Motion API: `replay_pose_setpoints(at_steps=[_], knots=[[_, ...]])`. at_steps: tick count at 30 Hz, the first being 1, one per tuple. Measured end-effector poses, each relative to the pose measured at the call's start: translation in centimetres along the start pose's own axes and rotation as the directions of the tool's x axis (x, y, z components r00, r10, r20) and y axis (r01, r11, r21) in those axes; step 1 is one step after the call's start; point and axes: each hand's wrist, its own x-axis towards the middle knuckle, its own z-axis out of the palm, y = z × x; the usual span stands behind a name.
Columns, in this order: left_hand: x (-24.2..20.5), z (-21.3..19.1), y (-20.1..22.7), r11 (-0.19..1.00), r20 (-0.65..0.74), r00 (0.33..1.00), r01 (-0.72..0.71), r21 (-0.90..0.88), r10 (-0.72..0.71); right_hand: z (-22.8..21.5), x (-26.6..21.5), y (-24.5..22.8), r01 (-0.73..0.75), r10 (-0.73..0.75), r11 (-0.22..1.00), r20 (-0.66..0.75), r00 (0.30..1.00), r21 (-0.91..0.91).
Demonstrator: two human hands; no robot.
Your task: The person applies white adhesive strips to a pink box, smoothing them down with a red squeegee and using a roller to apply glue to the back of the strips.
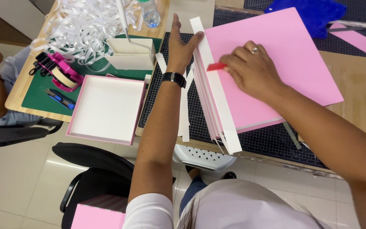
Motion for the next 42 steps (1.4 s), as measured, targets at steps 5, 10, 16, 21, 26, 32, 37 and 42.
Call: replay_pose_setpoints(at_steps=[5, 10, 16, 21, 26, 32, 37, 42], knots=[[0.6, 0.0, -1.1, 0.999, -0.006, 0.999, -0.054, -0.004, 0.054, -2.1, -2.5, -1.3, 0.008, -0.015, 0.998, 0.105, 0.994, 0.067], [0.1, -0.1, -0.3, 0.999, -0.008, 1.000, -0.029, -0.039, 0.029, -5.4, -6.0, -3.1, 0.131, -0.153, 0.967, 0.090, 0.984, 0.218], [0.3, 0.1, -1.1, 1.000, 0.005, 1.000, -0.023, -0.012, 0.023, -4.1, -5.0, -2.7, 0.102, -0.113, 0.983, 0.067, 0.991, 0.151], [0.7, -0.1, -1.6, 0.997, 0.002, 0.997, -0.079, -0.025, 0.079, -6.0, -7.0, -4.0, 0.221, -0.254, 0.935, 0.088, 0.963, 0.277], [0.3, 0.0, -1.2, 0.999, 0.004, 0.999, -0.044, 0.002, 0.044, -5.3, -6.9, -3.8, 0.232, -0.256, 0.935, 0.061, 0.965, 0.267], [0.3, -0.4, -1.2, 0.990, 0.001, 0.991, -0.131, 0.056, 0.131, -7.0, -8.1, -4.0, 0.245, -0.277, 0.872, 0.016, 0.961, 0.425], [-1.1, -0.4, -0.5, 0.869, 0.003, 0.948, -0.294, 0.397, 0.319, -10.8, -10.5, -2.6, -0.193, 0.234, 0.788, 0.005, 0.972, 0.585], [-7.8, -0.4, 4.7, 0.542, 0.239, 0.819, -0.535, 0.649, 0.522, -1.8, -28.2, 7.9, -0.634, 0.855, 0.514, -0.404, 0.324, 0.578]])
